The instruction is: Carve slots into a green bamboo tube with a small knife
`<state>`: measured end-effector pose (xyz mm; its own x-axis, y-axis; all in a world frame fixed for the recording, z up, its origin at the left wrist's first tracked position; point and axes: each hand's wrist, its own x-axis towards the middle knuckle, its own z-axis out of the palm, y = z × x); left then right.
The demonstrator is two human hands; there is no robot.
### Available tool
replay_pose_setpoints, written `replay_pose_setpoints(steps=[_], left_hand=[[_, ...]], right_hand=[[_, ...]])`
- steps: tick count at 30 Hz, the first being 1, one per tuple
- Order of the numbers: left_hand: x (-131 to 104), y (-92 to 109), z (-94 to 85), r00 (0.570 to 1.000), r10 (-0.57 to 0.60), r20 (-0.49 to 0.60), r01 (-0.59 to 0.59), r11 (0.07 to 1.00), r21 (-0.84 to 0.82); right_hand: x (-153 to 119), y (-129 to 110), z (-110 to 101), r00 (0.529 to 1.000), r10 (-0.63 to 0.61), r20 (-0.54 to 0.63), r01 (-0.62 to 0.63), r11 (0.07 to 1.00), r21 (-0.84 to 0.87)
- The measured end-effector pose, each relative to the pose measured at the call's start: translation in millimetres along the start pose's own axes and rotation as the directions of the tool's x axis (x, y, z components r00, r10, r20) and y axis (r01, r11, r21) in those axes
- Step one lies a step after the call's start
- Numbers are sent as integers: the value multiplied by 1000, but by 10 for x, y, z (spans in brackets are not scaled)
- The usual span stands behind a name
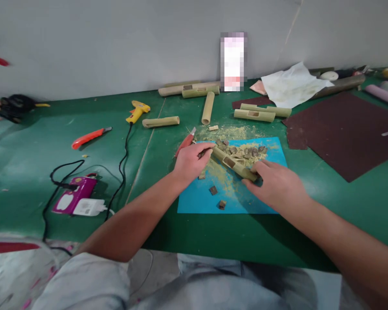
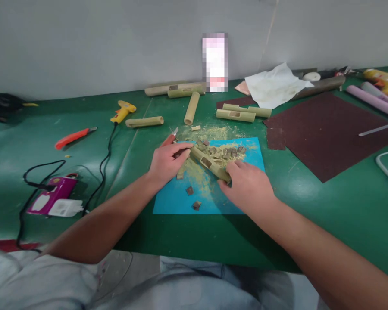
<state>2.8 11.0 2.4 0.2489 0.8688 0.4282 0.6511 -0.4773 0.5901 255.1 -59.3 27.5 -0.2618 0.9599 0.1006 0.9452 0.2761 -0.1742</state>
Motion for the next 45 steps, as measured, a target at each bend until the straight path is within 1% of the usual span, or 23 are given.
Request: replay_pose_setpoints(steps=[4,9,12,14,16,17,20,21,25,29,30,33,34,35,38,39,40,43,44,45], left_hand=[[10,-40,11,1000,13,10,-13,1000,10],[16,-57,16,999,48,24,-49,998,47],[-1,-51,24,992,115,43,-116,993,35],[-16,-51,24,978,184,98,-186,982,9],[-26,-61,14,965,223,136,-227,974,16],[-29,-68,7,967,221,130,-227,973,39],[-43,-73,-5,979,194,60,-200,974,109],[-53,-65,-5,979,196,59,-201,974,104],[-91,-21,-12,961,240,134,-248,968,43],[-114,28,-36,977,202,68,-210,969,134],[-128,53,-36,977,199,80,-208,969,133],[-176,125,-24,957,216,196,-236,968,86],[-182,131,-21,952,215,218,-238,967,86],[-180,127,-20,955,205,214,-231,968,102],[-157,103,-10,979,171,108,-187,969,163],[-159,113,1,981,170,92,-183,970,159],[-170,136,17,979,175,108,-190,972,140],[-232,232,64,948,195,253,-218,974,64],[-245,246,69,941,190,280,-216,974,65],[-248,242,66,945,177,275,-207,975,84]], right_hand=[[-24,-24,6,998,-58,3,58,997,-55],[-54,-77,-28,997,-78,22,80,993,-85],[-68,-132,-51,996,-65,61,71,993,-94],[-76,-161,-61,994,-50,95,59,994,-94],[-85,-179,-65,992,-40,122,52,994,-95],[-88,-185,-65,990,-35,133,48,994,-99],[-95,-197,-69,986,-16,164,35,993,-114],[-96,-202,-73,984,-9,177,30,993,-116],[-90,-226,-103,978,16,210,9,993,-120],[-90,-235,-125,974,33,224,-3,991,-132],[-92,-233,-125,974,30,224,0,991,-136],[-99,-226,-115,978,9,209,22,989,-147],[-99,-225,-113,979,4,203,27,988,-150],[-99,-226,-113,980,3,197,28,988,-154],[-98,-230,-118,983,3,182,27,986,-162],[-100,-230,-117,985,-1,174,31,986,-167],[-103,-228,-114,987,-11,161,39,984,-172],[-120,-212,-90,992,-68,108,87,979,-187],[-124,-206,-81,993,-81,90,97,976,-194],[-127,-201,-73,993,-88,75,102,974,-200]])
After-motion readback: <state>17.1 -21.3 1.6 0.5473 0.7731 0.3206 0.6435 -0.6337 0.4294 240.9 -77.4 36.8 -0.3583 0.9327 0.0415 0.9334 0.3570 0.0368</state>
